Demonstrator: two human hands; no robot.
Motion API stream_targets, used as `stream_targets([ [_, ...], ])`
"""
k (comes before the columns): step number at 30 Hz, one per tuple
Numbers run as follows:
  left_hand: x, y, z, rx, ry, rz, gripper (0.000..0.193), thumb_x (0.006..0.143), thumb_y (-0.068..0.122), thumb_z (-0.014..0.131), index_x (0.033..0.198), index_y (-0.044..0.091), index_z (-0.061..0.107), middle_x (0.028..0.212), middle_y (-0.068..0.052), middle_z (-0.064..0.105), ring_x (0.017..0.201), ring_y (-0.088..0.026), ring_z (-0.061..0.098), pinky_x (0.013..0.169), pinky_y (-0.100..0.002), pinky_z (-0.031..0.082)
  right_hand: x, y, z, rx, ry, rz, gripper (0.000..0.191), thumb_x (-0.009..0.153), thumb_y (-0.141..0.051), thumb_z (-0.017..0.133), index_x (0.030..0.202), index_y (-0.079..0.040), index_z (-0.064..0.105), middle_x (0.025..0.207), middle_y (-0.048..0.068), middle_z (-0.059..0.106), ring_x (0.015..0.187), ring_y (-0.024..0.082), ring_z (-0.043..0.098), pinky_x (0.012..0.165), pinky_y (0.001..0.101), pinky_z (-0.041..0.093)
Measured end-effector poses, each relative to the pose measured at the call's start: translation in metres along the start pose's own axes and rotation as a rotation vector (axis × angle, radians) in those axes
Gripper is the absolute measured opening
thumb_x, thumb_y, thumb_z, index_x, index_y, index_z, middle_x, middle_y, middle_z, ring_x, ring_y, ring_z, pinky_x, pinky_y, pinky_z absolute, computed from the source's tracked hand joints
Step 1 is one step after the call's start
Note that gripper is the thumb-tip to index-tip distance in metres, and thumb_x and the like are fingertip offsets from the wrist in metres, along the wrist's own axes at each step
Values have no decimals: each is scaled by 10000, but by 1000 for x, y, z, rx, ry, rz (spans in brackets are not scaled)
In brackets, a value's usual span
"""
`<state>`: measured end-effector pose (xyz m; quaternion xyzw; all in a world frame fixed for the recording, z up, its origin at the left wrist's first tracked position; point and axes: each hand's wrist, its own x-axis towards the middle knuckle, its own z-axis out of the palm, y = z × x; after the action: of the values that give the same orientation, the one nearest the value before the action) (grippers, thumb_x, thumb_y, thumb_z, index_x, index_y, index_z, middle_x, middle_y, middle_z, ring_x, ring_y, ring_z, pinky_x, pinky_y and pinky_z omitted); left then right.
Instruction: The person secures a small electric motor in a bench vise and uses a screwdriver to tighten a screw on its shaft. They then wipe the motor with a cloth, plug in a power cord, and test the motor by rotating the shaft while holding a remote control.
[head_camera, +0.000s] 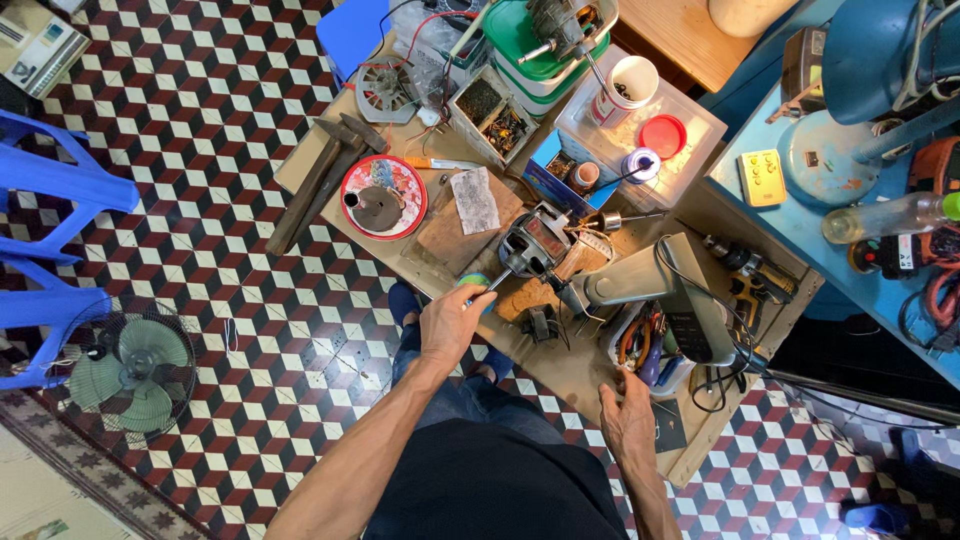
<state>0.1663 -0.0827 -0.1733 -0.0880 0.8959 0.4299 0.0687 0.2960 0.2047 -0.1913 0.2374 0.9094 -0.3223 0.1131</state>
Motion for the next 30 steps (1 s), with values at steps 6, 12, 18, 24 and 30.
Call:
stream_targets([
  [6, 13, -20, 6, -690, -395, -215, 482, 986, 468, 596, 1031, 20, 767, 851, -80, 763, 628, -118, 618, 537, -248, 502, 4, -1, -1, -29, -71, 56, 540, 952, -289, 595, 1429, -44, 529, 1353, 242, 568, 1153, 366, 636, 999, 451, 499],
  [12, 11, -24, 14, -1019, -501, -520, 490, 1030, 492, 507, 939, 46, 688, 777, -117, 722, 540, -100, 575, 403, -231, 370, 4, -6, -1, 11, -141, 56, 531, 944, -308, 589, 1397, -35, 544, 1373, 227, 574, 1116, 330, 688, 968, 438, 541],
  [18, 5, -20, 19, -1158, -454, -589, 463, 1017, 487, 529, 897, 58, 654, 750, -88, 673, 521, -106, 554, 361, -228, 301, -3, -6, 1, -16, -216, 42, 528, 937, -339, 598, 1381, -55, 562, 1314, 200, 640, 1097, 325, 696, 951, 425, 535],
  [24, 0, -16, 19, -884, -357, -396, 422, 970, 448, 619, 959, 50, 760, 781, -8, 679, 597, -66, 566, 520, -219, 407, -9, -24, -24, 96, -207, 63, 448, 935, -350, 610, 1288, -76, 638, 1214, 166, 725, 1076, 297, 723, 924, 390, 551],
  [30, -2, 3, 15, -344, -100, -269, 336, 844, 399, 741, 958, 91, 812, 728, -12, 732, 630, -104, 582, 592, -285, 464, 28, -74, -91, 268, 120, -52, 375, 954, -308, 628, 1256, -90, 674, 1109, 159, 773, 1006, 235, 751, 894, 352, 570],
])
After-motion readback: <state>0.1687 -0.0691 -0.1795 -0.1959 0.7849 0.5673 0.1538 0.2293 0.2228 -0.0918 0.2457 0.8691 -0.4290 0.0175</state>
